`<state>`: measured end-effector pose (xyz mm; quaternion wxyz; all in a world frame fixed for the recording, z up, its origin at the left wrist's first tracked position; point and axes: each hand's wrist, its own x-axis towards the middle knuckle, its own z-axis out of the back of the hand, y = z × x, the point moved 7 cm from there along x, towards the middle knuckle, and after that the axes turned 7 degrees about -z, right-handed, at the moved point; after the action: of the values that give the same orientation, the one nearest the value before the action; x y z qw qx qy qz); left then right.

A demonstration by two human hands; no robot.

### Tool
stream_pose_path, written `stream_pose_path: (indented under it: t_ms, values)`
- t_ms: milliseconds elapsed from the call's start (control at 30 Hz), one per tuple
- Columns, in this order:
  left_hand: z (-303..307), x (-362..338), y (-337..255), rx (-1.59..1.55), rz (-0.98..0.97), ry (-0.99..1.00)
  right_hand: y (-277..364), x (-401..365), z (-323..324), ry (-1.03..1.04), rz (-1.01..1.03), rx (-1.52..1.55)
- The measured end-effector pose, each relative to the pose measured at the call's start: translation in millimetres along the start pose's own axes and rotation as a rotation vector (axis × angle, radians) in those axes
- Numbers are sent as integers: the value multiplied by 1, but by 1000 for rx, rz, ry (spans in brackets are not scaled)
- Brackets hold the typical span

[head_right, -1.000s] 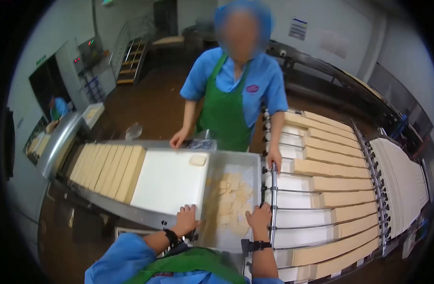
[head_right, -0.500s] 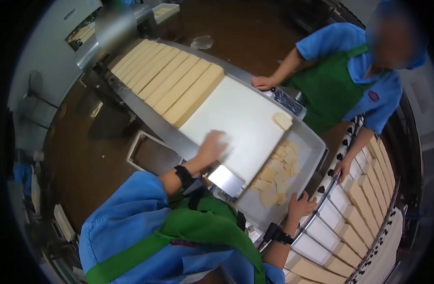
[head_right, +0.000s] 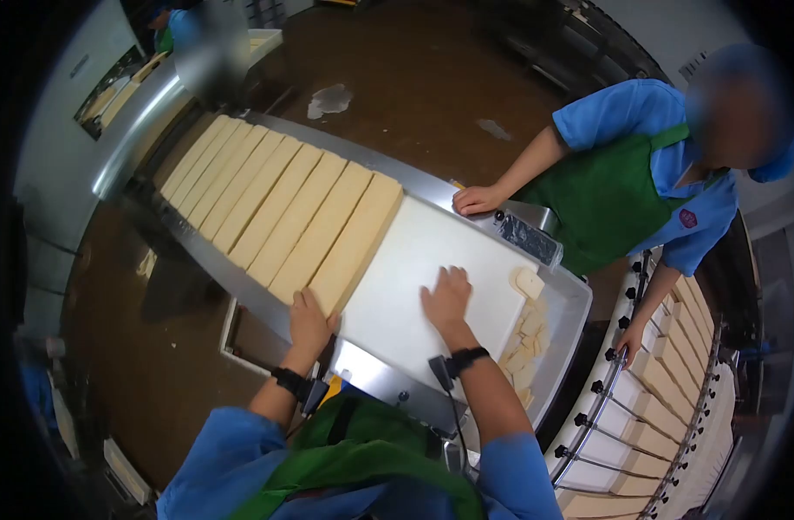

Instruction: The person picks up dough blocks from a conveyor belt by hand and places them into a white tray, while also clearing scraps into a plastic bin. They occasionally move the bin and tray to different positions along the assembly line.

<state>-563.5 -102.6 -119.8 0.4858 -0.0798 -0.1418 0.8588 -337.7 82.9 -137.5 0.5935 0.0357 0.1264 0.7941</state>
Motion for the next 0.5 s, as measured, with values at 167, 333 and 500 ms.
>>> stream_pose_path:
  t_ms: [167, 333, 500]
  values:
    - [1, 7, -3, 27, -8, 105, 96, 83, -7, -87, 36, 72]
    - [2, 7, -8, 30, -58, 145, 154, 135, -7, -35, -2, 67]
    - [3, 8, -8, -24, -54, 194, 157, 134, 7, 97, -151, 62]
